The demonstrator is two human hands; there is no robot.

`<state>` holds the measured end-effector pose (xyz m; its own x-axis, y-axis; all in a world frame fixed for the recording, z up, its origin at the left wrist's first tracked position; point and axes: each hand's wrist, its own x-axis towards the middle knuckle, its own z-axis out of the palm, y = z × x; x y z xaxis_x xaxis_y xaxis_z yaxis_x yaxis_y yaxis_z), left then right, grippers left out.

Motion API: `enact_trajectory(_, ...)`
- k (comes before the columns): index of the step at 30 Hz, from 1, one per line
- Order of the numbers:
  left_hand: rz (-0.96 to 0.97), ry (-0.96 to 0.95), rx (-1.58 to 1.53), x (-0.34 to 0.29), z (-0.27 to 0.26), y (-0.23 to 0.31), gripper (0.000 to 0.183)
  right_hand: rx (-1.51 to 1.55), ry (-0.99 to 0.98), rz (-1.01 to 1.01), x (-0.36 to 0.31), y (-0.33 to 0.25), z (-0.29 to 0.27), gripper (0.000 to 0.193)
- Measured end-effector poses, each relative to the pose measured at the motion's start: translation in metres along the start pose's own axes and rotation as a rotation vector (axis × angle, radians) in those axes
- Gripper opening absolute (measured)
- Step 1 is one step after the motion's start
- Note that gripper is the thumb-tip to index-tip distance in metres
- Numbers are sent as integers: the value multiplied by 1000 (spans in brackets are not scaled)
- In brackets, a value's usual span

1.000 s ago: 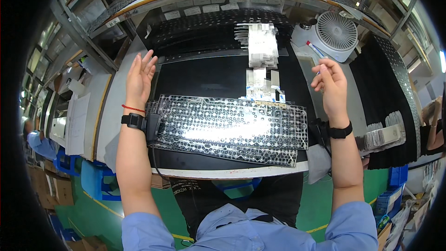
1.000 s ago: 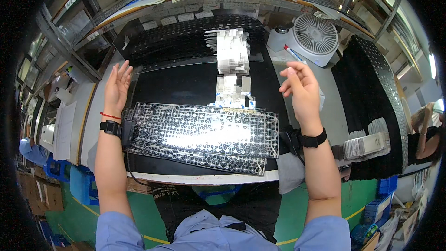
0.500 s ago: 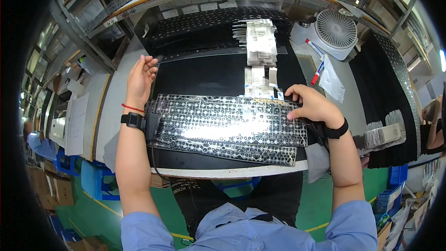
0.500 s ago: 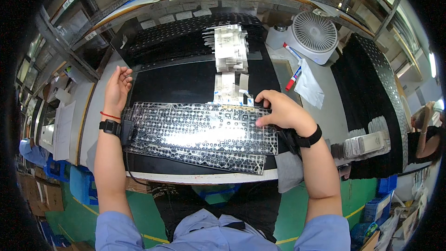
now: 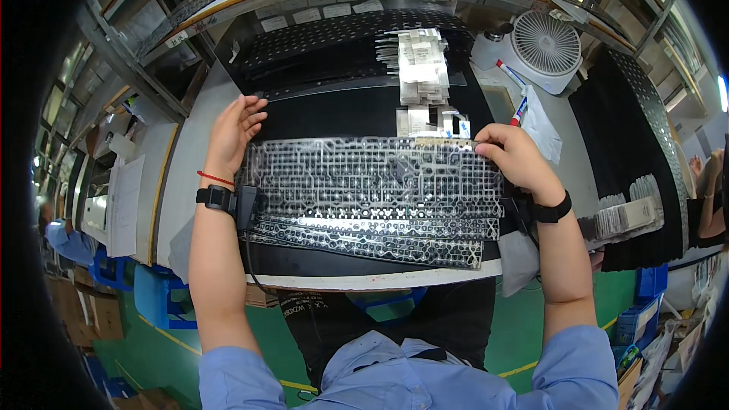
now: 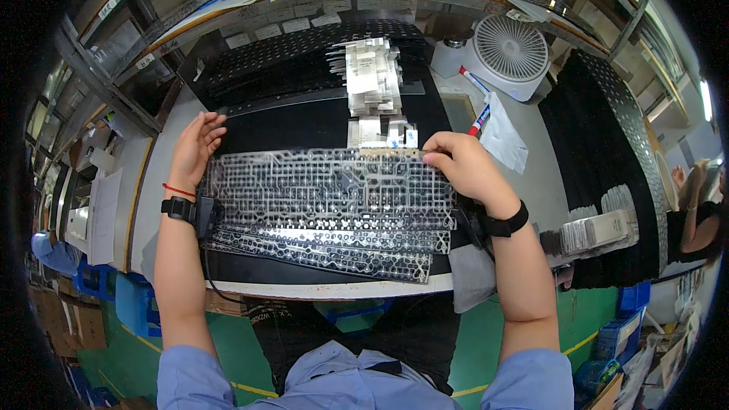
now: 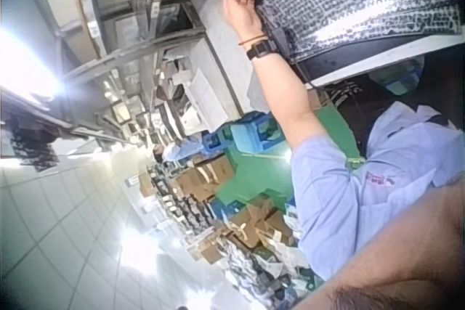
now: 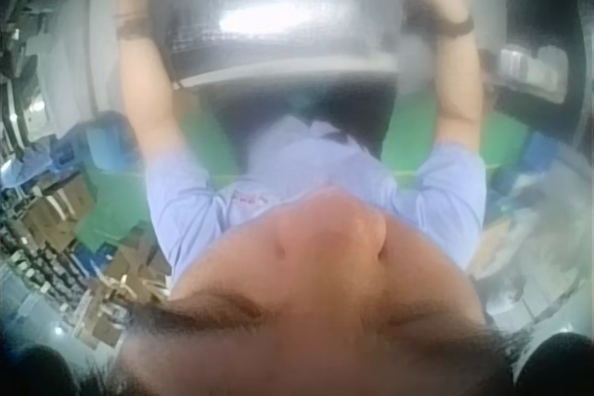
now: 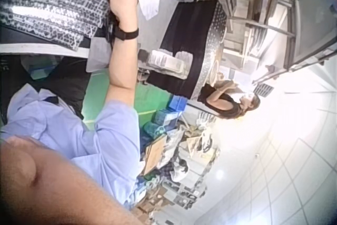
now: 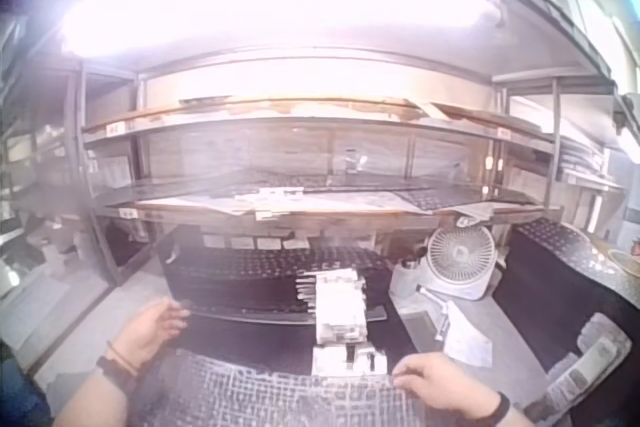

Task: Assembling keyboard components by layering conductive sheets and keys.

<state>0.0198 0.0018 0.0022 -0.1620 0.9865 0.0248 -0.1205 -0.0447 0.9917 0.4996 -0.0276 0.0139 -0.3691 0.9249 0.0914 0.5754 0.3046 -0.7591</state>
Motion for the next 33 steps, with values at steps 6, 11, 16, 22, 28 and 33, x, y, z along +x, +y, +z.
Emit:
enact_trajectory(6,-66,-95,17,-2,6,0,37,18,200,-15,2,-1,0,11)
enact_trajectory(11,-10,-159,17,1,2,-6,28,165,254,35,4,5,0,10)
enact_trajectory(16,49,-83,-44,2,-1,-5,25,614,362,36,8,-1,-1,15)
enact_trajectory(22,34,3,-129,-3,9,4,25,769,371,-21,9,4,-4,18)
enact_trajectory(28,31,-16,-143,-1,4,2,24,810,401,-17,9,7,-5,19)
enact_trajectory(33,38,-8,-142,-1,4,1,24,805,417,-42,9,5,-4,18)
